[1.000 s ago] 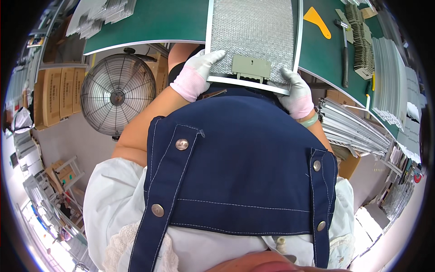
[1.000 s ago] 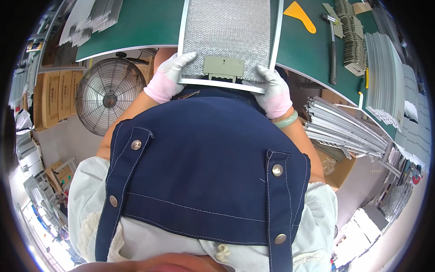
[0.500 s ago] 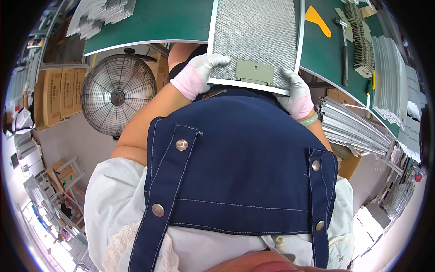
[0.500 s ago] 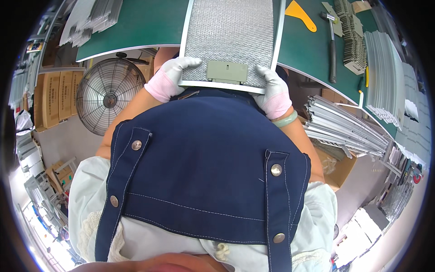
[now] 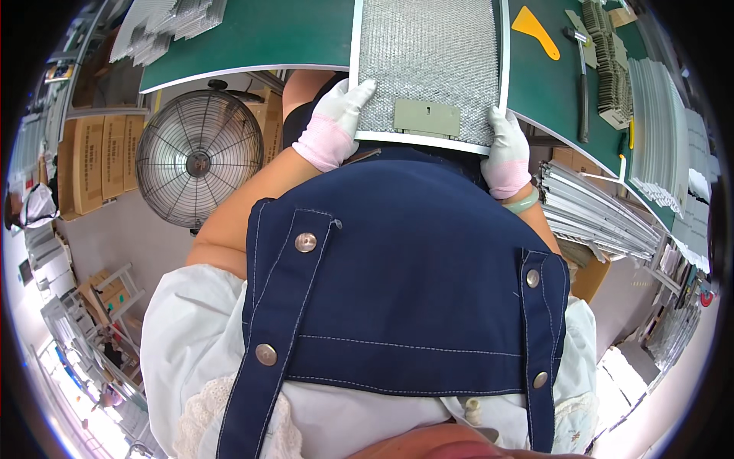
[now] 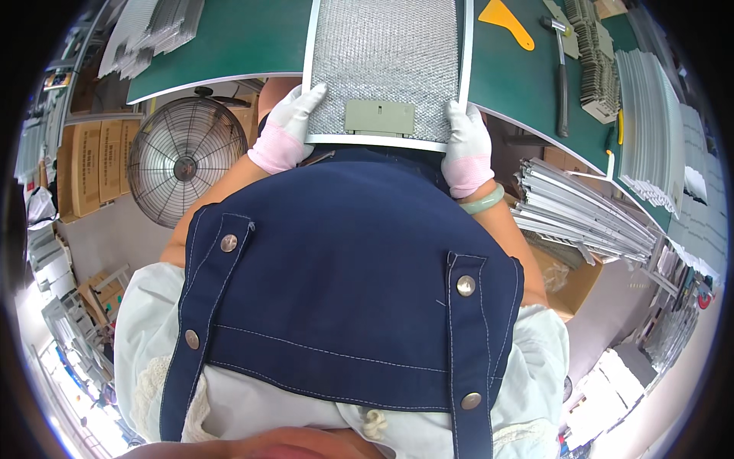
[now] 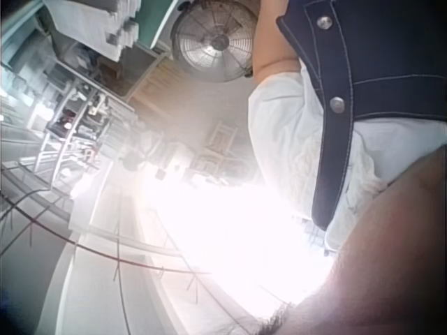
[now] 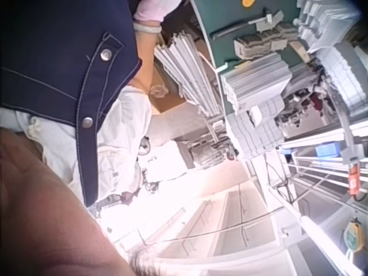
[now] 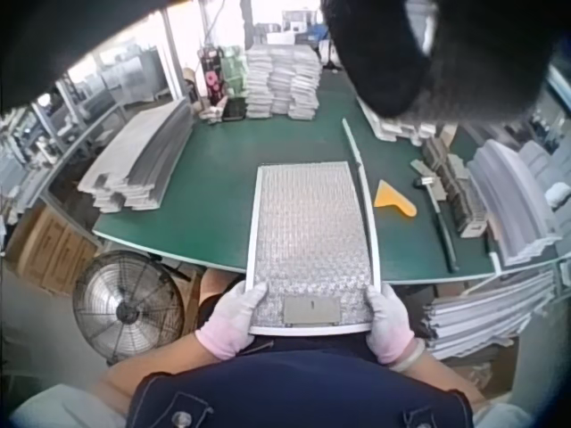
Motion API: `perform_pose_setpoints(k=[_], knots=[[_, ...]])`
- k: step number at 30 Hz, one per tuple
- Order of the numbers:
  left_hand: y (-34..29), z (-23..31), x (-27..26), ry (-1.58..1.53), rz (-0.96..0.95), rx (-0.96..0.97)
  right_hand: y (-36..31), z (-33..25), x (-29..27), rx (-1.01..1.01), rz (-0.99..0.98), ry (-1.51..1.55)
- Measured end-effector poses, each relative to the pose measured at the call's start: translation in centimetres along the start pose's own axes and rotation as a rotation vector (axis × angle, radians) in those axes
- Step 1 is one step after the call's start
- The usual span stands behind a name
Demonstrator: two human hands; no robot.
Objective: The person assembles metal grilles by placing a mesh sheet onto a workbench, positioning a plastic connector, and fitting a metal frame around the mesh. They use a hammer to tap the frame into place and then lift the completed unit to inspect it before stacking it with other finished grilles.
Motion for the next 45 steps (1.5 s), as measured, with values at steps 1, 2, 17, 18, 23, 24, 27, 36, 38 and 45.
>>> perform_pose_setpoints(k=[1, 2, 17, 18, 23, 24, 27, 36, 38, 45], knots=[[-0.1, 0.0, 0.1, -0.021, -0.019, -0.019, -0.2, -0.2, 0.3, 0.042, 0.0, 0.063], [-0.1, 0.2, 0.1, -0.024, -0.028, -0.038, -0.1, 0.2, 0.0, 0.04, -0.015, 0.049], [-0.4, 1.2, -0.3, 0.102, -0.254, -0.148, -0.5, 0.3, -0.1, 0.201, -0.262, 0.124], [-0.5, 1.9, -0.2, 0.133, -0.255, -0.117, -0.7, 0.0, 0.3, 0.217, -0.274, 0.136], [0.1, 3.2, -1.2, 0.277, -0.173, 0.008, 0.3, -0.1, -1.1, 0.096, -0.256, -0.071], [0.6, 2.6, -1.7, 0.383, -0.166, 0.078, 0.5, -0.3, -1.1, 0.034, -0.249, -0.154], [0.9, 2.5, -2.2, 0.512, -0.197, 0.064, -0.2, -1.1, -0.5, 0.048, -0.3, -0.21], [-0.4, 3.6, 0.0, 0.208, -0.253, 0.062, -0.5, -0.9, 0.3, 0.021, -0.236, -0.13], [-1.2, 3.7, 0.3, 0.213, -0.165, 0.031, -1.1, -0.7, 0.4, 0.078, -0.275, -0.06], [-4.5, 1.9, -0.6, 0.27, -0.191, -0.033, -4.7, -0.4, 0.5, 0.43, -0.285, 0.091]])
Point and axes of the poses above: each hand's wrist, its own y-axis towards the middle knuckle, its own x-axis out of the palm, z = x × y, the point moved 4 cm from there along y, towards the middle knuckle, and after that the axes turned 5 degrees about y, right-handed, at the moved point
